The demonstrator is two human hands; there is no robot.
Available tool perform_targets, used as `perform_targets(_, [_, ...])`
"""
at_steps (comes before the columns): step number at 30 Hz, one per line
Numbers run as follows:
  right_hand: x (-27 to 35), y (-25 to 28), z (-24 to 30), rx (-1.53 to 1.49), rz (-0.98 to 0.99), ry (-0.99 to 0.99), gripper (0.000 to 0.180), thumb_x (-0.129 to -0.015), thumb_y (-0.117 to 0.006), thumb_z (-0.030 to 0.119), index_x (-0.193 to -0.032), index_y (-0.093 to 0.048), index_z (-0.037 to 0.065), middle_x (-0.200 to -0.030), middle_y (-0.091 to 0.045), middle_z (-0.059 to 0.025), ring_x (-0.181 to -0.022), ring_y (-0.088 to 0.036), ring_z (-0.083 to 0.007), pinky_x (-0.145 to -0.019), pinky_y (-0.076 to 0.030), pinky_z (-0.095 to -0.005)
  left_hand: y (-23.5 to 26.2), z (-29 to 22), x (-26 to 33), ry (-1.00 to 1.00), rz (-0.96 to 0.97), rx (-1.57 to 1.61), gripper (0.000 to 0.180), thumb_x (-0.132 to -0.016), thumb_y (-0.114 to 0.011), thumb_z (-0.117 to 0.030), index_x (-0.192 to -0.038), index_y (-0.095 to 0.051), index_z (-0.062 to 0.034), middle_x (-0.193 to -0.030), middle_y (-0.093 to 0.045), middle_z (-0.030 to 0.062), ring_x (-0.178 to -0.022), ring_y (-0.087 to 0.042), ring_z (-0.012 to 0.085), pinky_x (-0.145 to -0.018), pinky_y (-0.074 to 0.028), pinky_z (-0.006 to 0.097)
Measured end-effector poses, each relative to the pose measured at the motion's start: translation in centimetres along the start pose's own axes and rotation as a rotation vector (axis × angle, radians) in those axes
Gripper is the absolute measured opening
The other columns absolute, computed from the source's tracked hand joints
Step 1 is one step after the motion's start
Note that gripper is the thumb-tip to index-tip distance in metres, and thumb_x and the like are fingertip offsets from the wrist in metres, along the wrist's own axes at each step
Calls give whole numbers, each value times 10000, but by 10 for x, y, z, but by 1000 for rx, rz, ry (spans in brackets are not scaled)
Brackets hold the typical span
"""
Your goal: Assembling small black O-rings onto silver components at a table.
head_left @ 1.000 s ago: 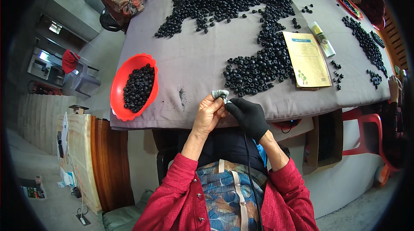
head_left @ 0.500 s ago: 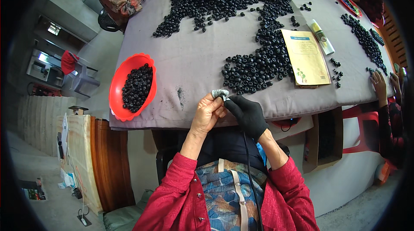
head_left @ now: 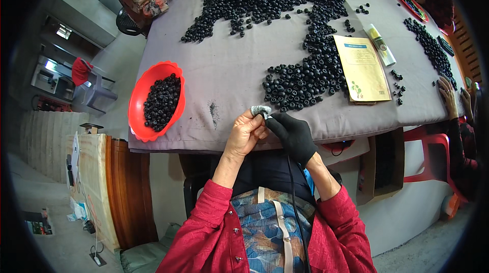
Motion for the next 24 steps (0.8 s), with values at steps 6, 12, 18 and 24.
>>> perform_targets(6, [-1, 0, -1, -17, 8, -15, 288, -881, -538, 340, -997, -630, 93, -846, -656, -133, -788, -646, -273, -670, -486, -320, -1, -1, 0, -1, 6, -12, 149, -906, -521, -98, -1021, -600, -44, -686, -518, -26, -512, -364, 54, -510, -339, 224])
perform_targets(12, [0, 0, -3, -43, 12, 17, 285, -880, -543, 334, -1001, -630, 91, -851, -655, -134, -793, -646, -273, -669, -487, -320, -3, -1, 0, 16, -8, 9, 143, -906, -522, -98, -1011, -601, -41, -671, -506, -28, -511, -361, 53, -508, -337, 222])
perform_targets(18, [0, 1, -1, -37, 7, 15, 279, -881, -543, 327, -1002, -631, 91, -854, -657, -130, -793, -648, -262, -670, -485, -316, -3, -1, 0, 13, 6, 4, 138, -907, -516, -94, -1004, -601, -43, -651, -484, -39, -508, -354, 52, -505, -334, 219])
perform_targets(24, [0, 1, 2, -42, 5, -3, 284, -879, -550, 321, -1007, -631, 82, -855, -658, -131, -792, -651, -249, -676, -484, -308, -1, 0, 0, 12, 4, 2, 132, -907, -511, -84, -995, -599, -42, -641, -469, -41, -506, -352, 54, -504, -336, 223])
Point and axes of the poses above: each hand's wrist, its own x-axis away from the middle knuckle, its own y-axis out of the back of the hand, z = x × y, the point moved 3 cm from there along -x, towards the middle knuckle
